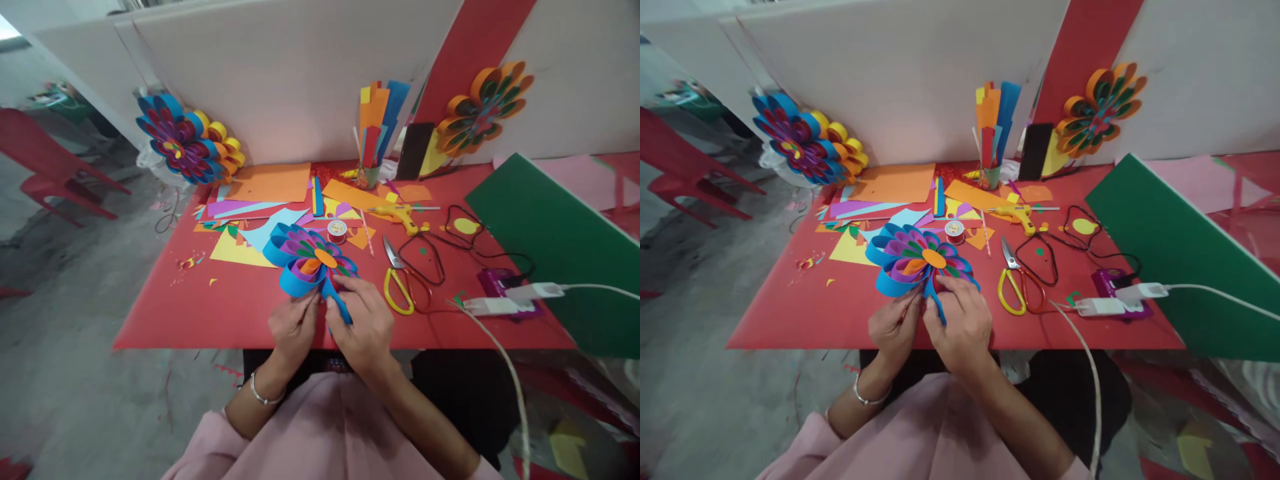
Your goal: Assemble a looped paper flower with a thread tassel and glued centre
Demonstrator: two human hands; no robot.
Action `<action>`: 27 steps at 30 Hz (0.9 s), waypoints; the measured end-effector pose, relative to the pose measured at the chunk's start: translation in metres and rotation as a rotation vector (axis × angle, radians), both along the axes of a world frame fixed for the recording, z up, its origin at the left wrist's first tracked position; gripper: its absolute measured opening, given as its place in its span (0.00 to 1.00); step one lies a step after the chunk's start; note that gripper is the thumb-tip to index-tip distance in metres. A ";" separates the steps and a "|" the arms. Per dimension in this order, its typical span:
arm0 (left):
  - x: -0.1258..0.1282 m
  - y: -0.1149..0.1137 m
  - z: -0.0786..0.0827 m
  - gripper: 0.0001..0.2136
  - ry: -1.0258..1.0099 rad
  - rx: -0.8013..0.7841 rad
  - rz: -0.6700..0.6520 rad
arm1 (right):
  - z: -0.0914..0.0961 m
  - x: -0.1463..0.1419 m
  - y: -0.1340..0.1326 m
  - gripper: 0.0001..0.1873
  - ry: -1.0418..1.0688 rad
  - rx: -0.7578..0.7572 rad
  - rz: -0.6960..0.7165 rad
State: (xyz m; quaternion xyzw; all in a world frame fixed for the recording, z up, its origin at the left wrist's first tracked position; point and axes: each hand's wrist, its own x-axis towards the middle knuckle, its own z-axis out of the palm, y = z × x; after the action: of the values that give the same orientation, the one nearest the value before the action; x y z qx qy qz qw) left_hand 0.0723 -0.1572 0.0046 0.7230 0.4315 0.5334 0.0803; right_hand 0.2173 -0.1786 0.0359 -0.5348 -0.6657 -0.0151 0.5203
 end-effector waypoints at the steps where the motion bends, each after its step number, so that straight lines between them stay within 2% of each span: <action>1: 0.000 0.001 0.002 0.07 0.006 0.024 0.014 | -0.001 0.001 0.000 0.03 -0.005 0.005 -0.006; 3: 0.003 0.002 0.007 0.06 -0.009 0.046 0.023 | -0.002 0.003 0.001 0.03 -0.011 0.015 -0.014; 5: 0.008 0.002 0.010 0.06 -0.083 0.000 0.002 | -0.002 0.006 0.001 0.04 -0.001 0.026 -0.010; 11: 0.014 0.003 0.004 0.11 -0.458 -0.496 -0.138 | 0.000 0.015 0.002 0.04 0.072 0.009 0.014; 14: 0.014 0.007 0.000 0.11 -0.559 -0.599 -0.209 | 0.001 0.020 0.003 0.04 0.114 -0.013 0.022; 21: 0.022 0.015 -0.002 0.08 -0.665 -0.637 -0.276 | 0.003 0.038 0.010 0.07 0.281 -0.092 0.066; 24: 0.027 0.017 0.000 0.09 -0.666 -0.603 -0.262 | 0.001 0.045 0.013 0.06 0.362 -0.155 0.112; 27: 0.032 0.018 0.005 0.11 -0.690 -0.582 -0.256 | 0.000 0.049 0.016 0.06 0.394 -0.143 0.152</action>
State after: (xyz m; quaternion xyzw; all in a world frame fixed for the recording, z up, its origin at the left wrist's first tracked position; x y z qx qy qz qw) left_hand 0.1044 -0.1388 0.0094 0.4981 0.4185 0.5854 0.4838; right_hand 0.2658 -0.1622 0.0357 -0.5111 -0.5889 0.1761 0.6008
